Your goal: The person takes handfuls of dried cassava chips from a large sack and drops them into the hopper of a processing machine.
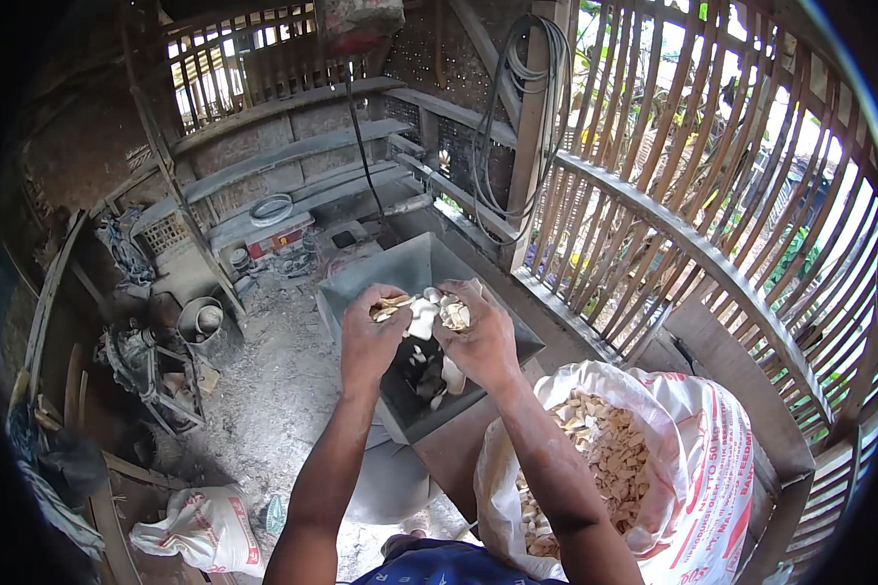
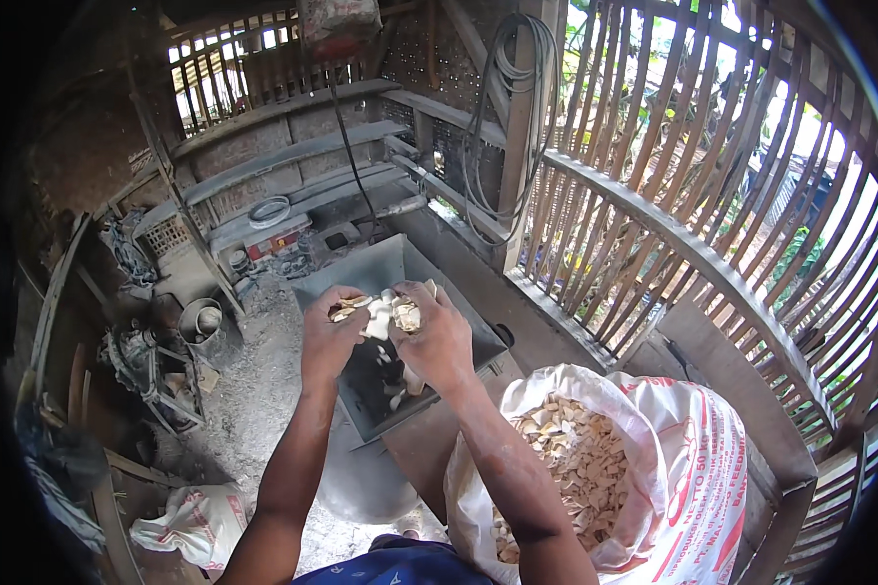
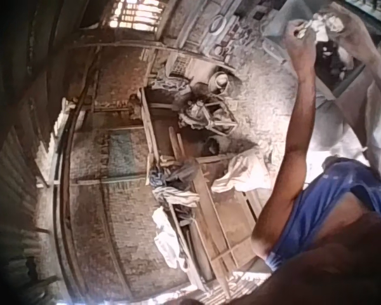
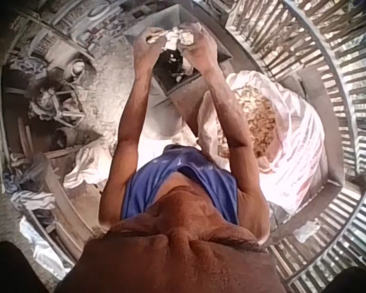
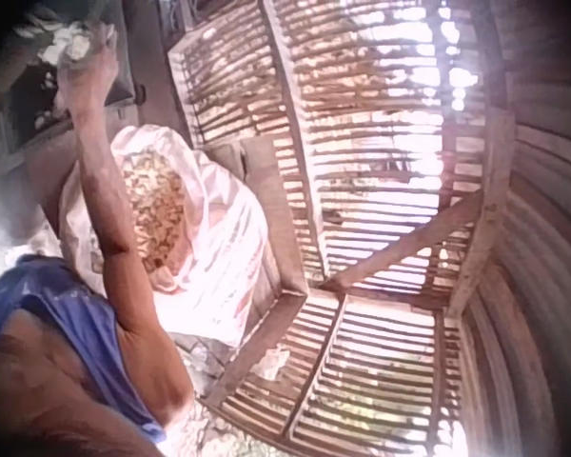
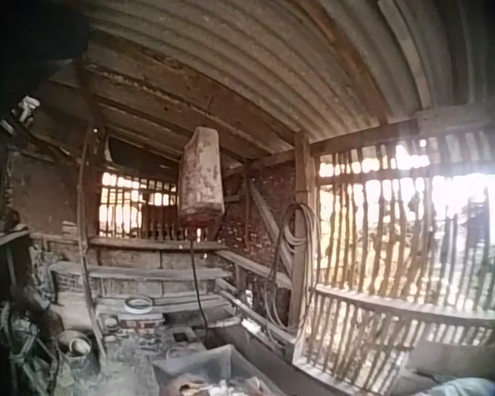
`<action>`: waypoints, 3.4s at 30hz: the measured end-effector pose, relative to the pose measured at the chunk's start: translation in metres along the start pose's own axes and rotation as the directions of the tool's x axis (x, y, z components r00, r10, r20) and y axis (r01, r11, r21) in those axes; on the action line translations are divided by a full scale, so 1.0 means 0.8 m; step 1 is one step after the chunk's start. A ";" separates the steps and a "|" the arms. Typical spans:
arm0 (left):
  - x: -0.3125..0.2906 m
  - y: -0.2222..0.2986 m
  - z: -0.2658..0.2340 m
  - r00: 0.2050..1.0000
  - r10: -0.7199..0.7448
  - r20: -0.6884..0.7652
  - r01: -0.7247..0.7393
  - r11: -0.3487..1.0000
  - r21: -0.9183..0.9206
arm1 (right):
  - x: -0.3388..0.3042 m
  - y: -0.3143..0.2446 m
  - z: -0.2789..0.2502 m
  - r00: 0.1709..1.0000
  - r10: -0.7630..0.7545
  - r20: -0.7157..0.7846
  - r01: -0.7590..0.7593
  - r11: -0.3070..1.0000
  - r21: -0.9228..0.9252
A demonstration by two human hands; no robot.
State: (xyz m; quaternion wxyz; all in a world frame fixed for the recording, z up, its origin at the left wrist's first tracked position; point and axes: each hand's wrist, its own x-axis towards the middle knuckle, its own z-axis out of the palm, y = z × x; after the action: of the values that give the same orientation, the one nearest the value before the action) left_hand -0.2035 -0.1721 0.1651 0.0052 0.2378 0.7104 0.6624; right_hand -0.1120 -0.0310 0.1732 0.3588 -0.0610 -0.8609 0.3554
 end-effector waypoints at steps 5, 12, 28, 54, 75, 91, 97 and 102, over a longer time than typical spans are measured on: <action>-0.001 -0.005 0.000 0.999 0.038 -0.030 -0.040 0.998 -0.047 | -0.002 -0.014 -0.005 0.998 0.055 0.021 -0.054 0.997 -0.047; -0.008 0.010 0.003 0.999 -0.039 0.008 0.039 0.999 -0.001 | -0.002 -0.008 -0.006 1.000 -0.010 0.007 0.010 0.999 -0.038; -0.003 0.007 0.001 0.998 -0.050 0.045 0.043 0.988 0.147 | -0.003 0.006 0.004 0.995 0.093 0.028 -0.091 0.994 -0.065; -0.034 0.039 -0.002 0.809 0.586 0.045 -0.563 0.751 0.344 | -0.047 0.000 -0.174 0.980 0.017 0.198 0.002 0.995 -0.098; -0.323 -0.093 0.155 0.497 0.023 0.868 -0.432 0.873 0.225 | -0.379 0.008 -0.175 0.615 0.788 0.007 -0.554 0.439 -0.707; -0.310 -0.117 0.203 0.779 0.136 0.611 -0.210 0.976 0.051 | -0.356 0.063 -0.170 0.687 0.711 -0.150 -0.612 0.456 -0.646; -0.281 -0.125 0.230 0.781 0.211 0.588 -0.177 0.977 -0.116 | -0.370 0.126 -0.161 0.731 0.675 -0.101 -0.678 0.702 -0.216; -0.287 -0.110 0.235 0.800 0.295 0.523 -0.169 0.946 -0.275 | -0.369 0.132 -0.155 0.790 0.601 -0.123 -0.607 0.794 -0.017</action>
State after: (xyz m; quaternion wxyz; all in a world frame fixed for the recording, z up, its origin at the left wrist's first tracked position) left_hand 0.0311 -0.0758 -0.0117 0.1562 0.5042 0.5673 0.6321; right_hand 0.1710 0.0112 -0.0048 0.2721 -0.3625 -0.7844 0.4235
